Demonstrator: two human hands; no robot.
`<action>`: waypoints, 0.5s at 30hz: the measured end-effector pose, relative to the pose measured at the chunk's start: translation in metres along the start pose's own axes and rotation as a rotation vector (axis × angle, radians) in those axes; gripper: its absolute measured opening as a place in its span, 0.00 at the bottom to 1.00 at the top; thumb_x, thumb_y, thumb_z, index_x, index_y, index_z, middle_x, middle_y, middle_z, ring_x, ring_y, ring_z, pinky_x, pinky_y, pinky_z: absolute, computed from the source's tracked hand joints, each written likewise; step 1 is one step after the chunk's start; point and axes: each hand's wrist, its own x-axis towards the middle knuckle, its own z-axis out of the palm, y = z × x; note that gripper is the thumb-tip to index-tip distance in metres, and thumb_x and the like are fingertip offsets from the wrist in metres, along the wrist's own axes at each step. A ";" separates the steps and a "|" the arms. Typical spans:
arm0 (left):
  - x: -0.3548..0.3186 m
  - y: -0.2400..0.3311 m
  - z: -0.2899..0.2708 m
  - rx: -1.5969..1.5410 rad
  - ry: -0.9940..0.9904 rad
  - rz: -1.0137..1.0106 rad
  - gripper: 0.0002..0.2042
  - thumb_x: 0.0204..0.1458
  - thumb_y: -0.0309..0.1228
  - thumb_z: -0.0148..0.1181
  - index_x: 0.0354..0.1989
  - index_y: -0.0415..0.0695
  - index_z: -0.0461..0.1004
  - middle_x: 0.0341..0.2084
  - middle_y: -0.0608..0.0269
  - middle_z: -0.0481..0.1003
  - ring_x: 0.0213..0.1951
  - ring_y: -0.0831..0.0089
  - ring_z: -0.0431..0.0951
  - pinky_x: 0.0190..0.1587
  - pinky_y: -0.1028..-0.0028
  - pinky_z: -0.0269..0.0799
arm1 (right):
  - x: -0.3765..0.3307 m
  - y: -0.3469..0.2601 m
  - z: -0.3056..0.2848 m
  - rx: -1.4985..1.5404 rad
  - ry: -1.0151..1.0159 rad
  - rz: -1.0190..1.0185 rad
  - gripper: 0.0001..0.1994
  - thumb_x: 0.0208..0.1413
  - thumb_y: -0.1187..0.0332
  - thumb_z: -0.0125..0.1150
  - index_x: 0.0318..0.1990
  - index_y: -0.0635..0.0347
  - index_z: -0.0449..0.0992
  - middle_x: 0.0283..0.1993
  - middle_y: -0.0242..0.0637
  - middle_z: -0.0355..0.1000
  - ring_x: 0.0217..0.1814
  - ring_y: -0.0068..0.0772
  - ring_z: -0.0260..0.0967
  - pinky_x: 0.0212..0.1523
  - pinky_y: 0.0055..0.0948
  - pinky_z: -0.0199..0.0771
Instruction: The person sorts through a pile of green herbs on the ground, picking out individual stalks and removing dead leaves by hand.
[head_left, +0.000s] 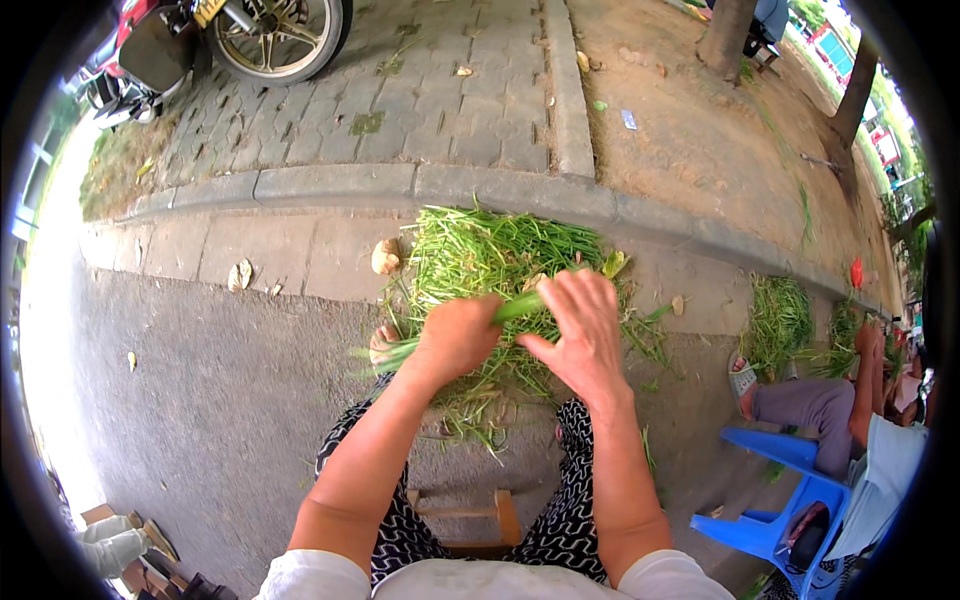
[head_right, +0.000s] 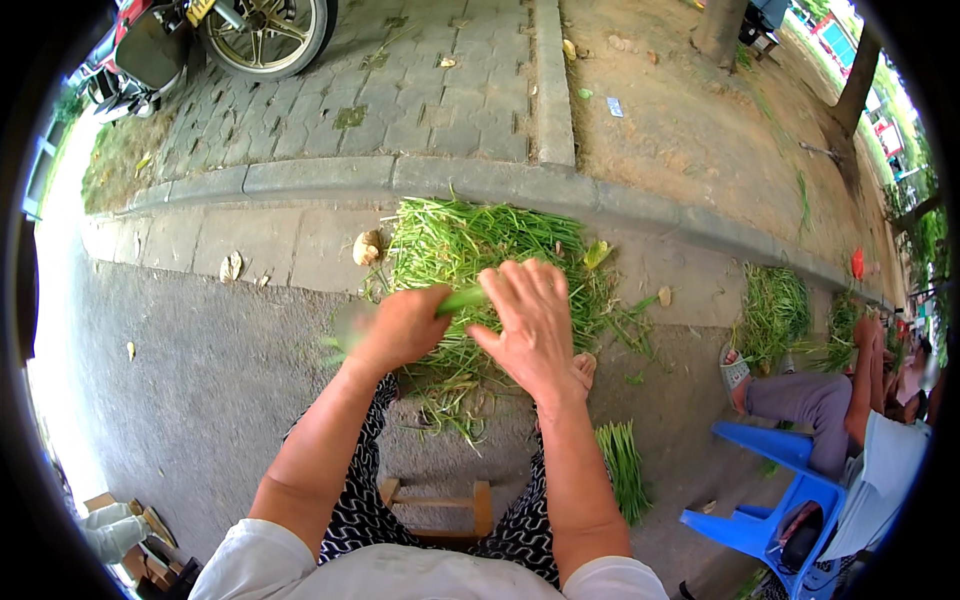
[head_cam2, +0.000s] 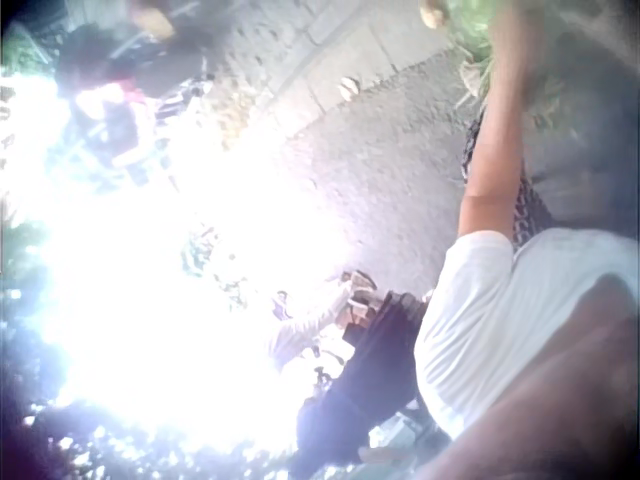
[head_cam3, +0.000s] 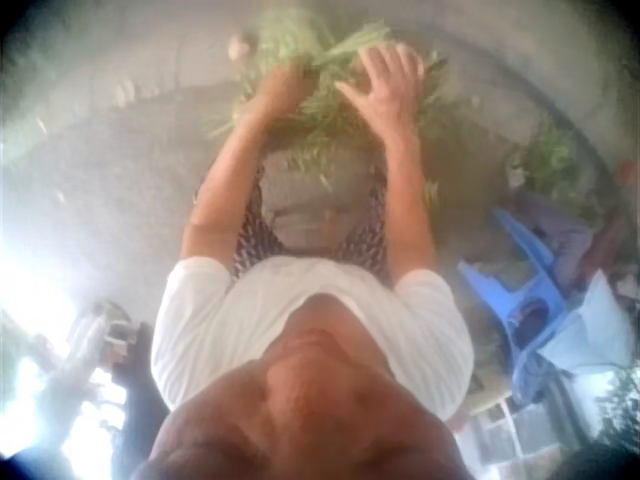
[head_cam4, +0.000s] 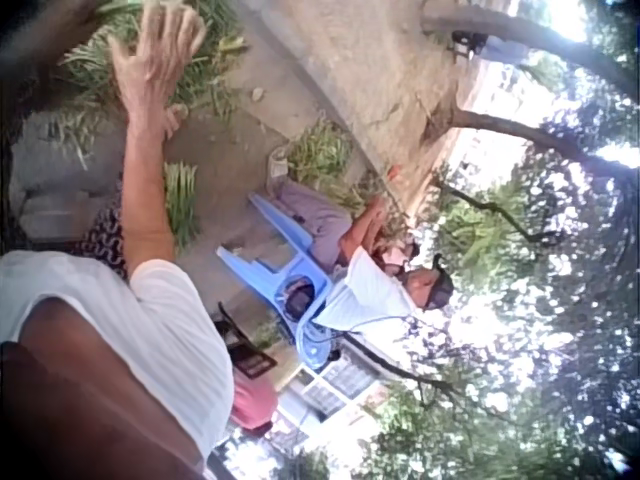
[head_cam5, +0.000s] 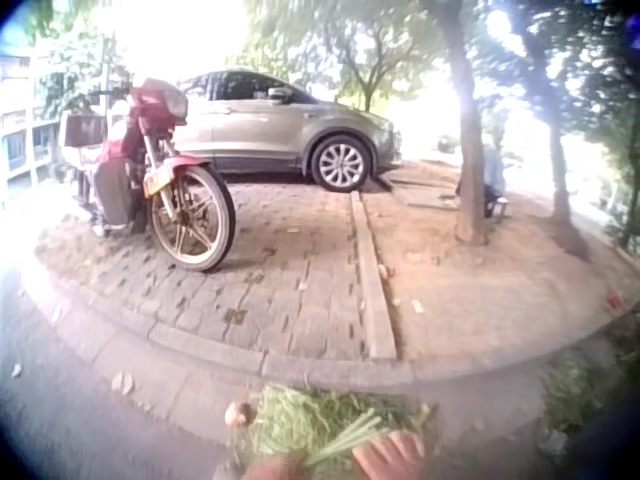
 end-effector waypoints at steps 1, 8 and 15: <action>0.000 -0.007 -0.005 -0.082 0.092 -0.051 0.07 0.47 0.31 0.52 0.31 0.41 0.70 0.17 0.56 0.73 0.21 0.59 0.75 0.25 0.62 0.69 | 0.002 -0.001 -0.005 -0.018 0.018 0.028 0.19 0.37 0.67 0.67 0.38 0.60 0.69 0.37 0.39 0.67 0.42 0.43 0.64 0.49 0.43 0.61; 0.002 0.029 -0.022 -1.277 -0.302 -0.339 0.07 0.54 0.31 0.52 0.29 0.40 0.70 0.13 0.69 0.65 0.11 0.83 0.59 0.14 0.82 0.54 | -0.029 0.019 0.017 0.938 -0.091 0.687 0.22 0.51 0.59 0.59 0.44 0.68 0.67 0.41 0.42 0.69 0.44 0.36 0.66 0.44 0.36 0.66; -0.007 0.043 -0.010 -1.378 -0.547 -0.328 0.05 0.53 0.29 0.53 0.31 0.40 0.69 0.12 0.67 0.65 0.11 0.83 0.58 0.14 0.81 0.53 | -0.013 0.008 -0.002 1.531 -0.171 0.735 0.27 0.50 0.47 0.56 0.43 0.65 0.65 0.33 0.34 0.68 0.24 0.18 0.65 0.21 0.17 0.63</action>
